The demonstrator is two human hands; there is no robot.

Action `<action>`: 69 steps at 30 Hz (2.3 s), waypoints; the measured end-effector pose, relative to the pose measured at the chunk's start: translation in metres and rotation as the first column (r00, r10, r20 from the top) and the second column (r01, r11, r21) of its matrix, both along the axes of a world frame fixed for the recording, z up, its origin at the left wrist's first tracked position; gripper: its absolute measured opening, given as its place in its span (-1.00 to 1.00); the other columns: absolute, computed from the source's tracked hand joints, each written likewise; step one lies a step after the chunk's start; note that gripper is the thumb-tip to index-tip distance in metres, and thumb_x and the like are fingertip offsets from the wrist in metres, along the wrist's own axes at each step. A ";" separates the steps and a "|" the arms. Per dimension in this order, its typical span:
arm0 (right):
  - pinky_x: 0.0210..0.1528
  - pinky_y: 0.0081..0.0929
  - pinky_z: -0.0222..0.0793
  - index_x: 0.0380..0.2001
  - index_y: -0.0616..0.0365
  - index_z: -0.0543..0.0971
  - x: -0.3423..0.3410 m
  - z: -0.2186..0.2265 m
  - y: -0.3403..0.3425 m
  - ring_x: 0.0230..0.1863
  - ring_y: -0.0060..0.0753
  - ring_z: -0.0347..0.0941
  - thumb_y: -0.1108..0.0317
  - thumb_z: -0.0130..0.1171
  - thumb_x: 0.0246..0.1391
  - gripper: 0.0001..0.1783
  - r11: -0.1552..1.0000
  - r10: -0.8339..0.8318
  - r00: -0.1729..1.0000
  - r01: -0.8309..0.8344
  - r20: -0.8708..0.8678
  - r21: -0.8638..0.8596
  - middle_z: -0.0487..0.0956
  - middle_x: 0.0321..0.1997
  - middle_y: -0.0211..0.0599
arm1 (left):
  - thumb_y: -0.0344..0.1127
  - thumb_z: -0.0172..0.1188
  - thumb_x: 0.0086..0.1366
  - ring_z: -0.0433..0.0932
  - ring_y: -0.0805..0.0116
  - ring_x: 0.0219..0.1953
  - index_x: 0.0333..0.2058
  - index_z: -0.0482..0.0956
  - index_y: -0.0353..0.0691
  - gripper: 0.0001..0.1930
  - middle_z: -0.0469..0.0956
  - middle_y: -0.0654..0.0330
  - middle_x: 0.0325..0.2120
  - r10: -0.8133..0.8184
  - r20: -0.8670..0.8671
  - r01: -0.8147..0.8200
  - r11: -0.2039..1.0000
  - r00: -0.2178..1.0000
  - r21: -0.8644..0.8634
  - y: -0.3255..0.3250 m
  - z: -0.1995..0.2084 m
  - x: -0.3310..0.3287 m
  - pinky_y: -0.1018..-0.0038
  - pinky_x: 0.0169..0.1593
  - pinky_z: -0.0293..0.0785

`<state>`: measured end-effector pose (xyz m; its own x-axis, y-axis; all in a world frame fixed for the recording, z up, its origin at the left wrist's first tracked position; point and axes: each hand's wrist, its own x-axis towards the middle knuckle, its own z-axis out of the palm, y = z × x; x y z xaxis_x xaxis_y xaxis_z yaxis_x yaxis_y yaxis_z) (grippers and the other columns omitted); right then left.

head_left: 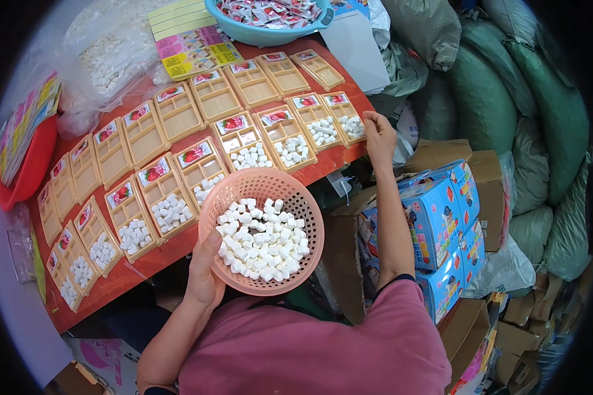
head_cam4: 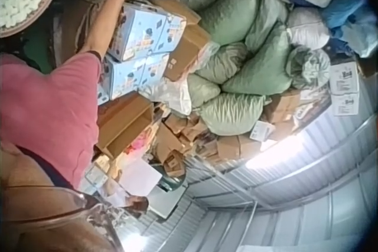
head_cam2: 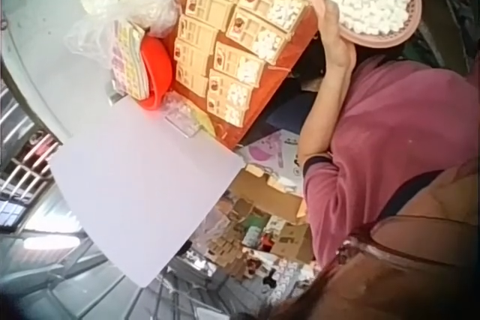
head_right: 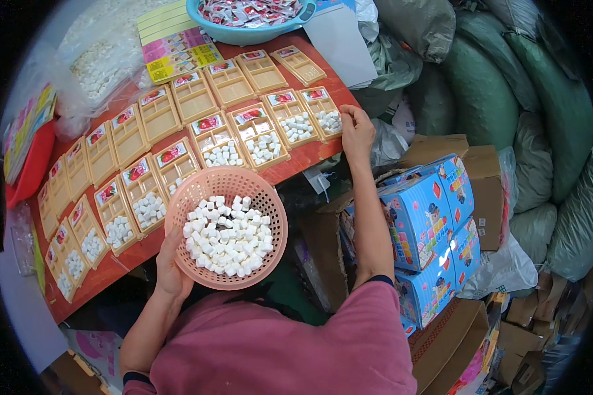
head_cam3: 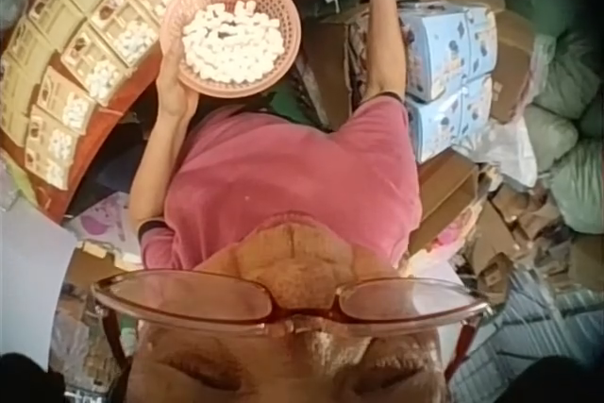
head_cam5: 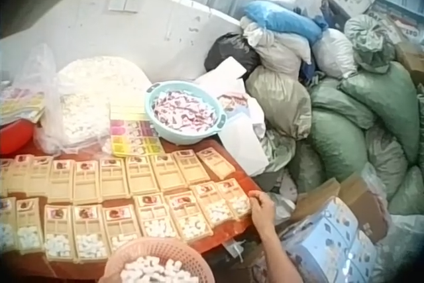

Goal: Packaging small white items into individual compartments of plastic trays.

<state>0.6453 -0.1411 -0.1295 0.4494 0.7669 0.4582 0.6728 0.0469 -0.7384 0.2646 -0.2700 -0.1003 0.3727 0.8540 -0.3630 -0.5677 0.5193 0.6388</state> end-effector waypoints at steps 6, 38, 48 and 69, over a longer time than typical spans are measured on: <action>-0.19 -0.72 0.29 -0.22 0.31 0.50 -0.110 0.075 -0.034 -0.26 -0.65 0.39 0.42 0.02 0.14 -0.80 0.798 0.563 0.787 -0.598 -0.253 -0.081 0.51 -0.34 -0.40 | -0.07 -0.04 0.27 0.33 0.26 0.09 0.12 0.20 -0.32 -0.44 0.33 0.08 0.07 0.055 -0.015 -0.055 0.997 0.998 0.048 0.007 0.007 -0.020 0.38 0.17 0.20; -0.43 -0.62 0.32 -0.28 0.23 0.52 -0.487 0.109 -0.039 -0.43 -0.57 0.43 0.34 0.16 0.03 -0.78 -0.172 0.979 -0.131 -0.945 -0.159 -0.279 0.48 -0.46 -0.38 | -0.07 -0.06 0.29 0.42 0.29 0.00 0.10 0.20 -0.36 -0.46 0.40 0.06 -0.03 0.709 0.000 -0.700 0.696 0.705 0.160 -0.058 0.030 -0.213 0.39 0.09 0.31; -0.41 -0.39 0.33 -0.36 0.24 0.52 -0.640 0.043 0.058 -0.47 -0.30 0.46 0.29 0.11 0.04 -0.78 0.069 0.958 0.045 -0.995 0.282 -0.074 0.50 -0.54 -0.19 | -0.12 -0.01 0.25 0.37 0.31 0.04 0.13 0.16 -0.36 -0.43 0.35 0.07 0.02 0.832 -0.038 -0.813 0.550 0.554 0.189 -0.102 0.020 -0.248 0.41 0.12 0.26; -0.12 -0.38 0.32 -0.32 0.22 0.52 -0.664 0.003 0.086 -0.16 -0.20 0.40 0.37 0.12 0.03 -0.83 -0.005 0.893 -0.053 -0.994 0.446 -0.106 0.50 -0.23 -0.19 | -0.09 0.00 0.24 0.37 0.28 0.05 0.13 0.14 -0.36 -0.40 0.32 0.04 0.04 0.855 0.014 -0.846 0.509 0.518 0.157 -0.130 0.006 -0.269 0.39 0.11 0.28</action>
